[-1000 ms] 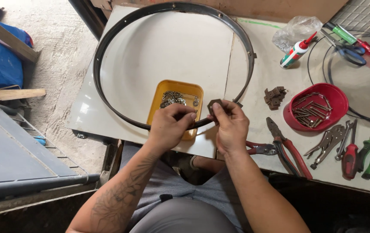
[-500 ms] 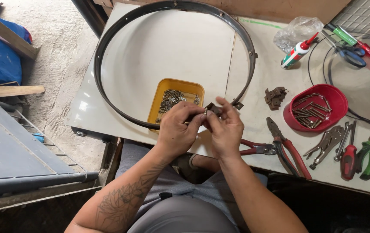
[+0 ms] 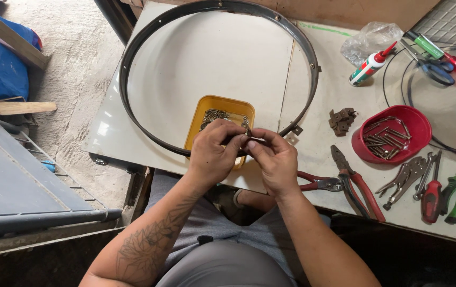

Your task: The person attaches small metal brackets to a circular metal frame using screws and washers. They pick each bracket and fastener from a yellow tray, align the bracket on the frame, insert the screw, and tighten it by hand. The process is repeated for multiple attachment points around the frame.

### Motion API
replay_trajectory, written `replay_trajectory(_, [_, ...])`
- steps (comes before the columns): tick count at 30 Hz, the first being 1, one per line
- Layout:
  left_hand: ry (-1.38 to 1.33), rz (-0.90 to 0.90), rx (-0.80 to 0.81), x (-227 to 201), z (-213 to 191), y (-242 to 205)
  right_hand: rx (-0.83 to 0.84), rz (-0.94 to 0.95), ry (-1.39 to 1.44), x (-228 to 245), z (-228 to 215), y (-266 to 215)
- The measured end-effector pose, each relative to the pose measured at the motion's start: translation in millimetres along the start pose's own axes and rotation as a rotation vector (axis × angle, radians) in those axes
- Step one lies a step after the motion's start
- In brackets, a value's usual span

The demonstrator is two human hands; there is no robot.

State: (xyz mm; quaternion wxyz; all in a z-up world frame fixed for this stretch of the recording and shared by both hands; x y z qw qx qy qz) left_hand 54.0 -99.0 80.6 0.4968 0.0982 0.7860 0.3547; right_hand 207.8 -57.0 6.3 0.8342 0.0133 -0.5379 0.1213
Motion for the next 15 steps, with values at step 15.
replay_trajectory(15, [0.043,-0.251,0.026,6,-9,-2,0.151,-0.103,-0.216,31,20,-10])
Point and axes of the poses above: each hand's wrist, its own y-axis towards the middle knuckle, its own z-axis out of the palm, x = y × z, the point moved 3 cm from there along y, towards the middle knuckle, and after that the axes turned 9 degrees about z, right-handed, at the moved point
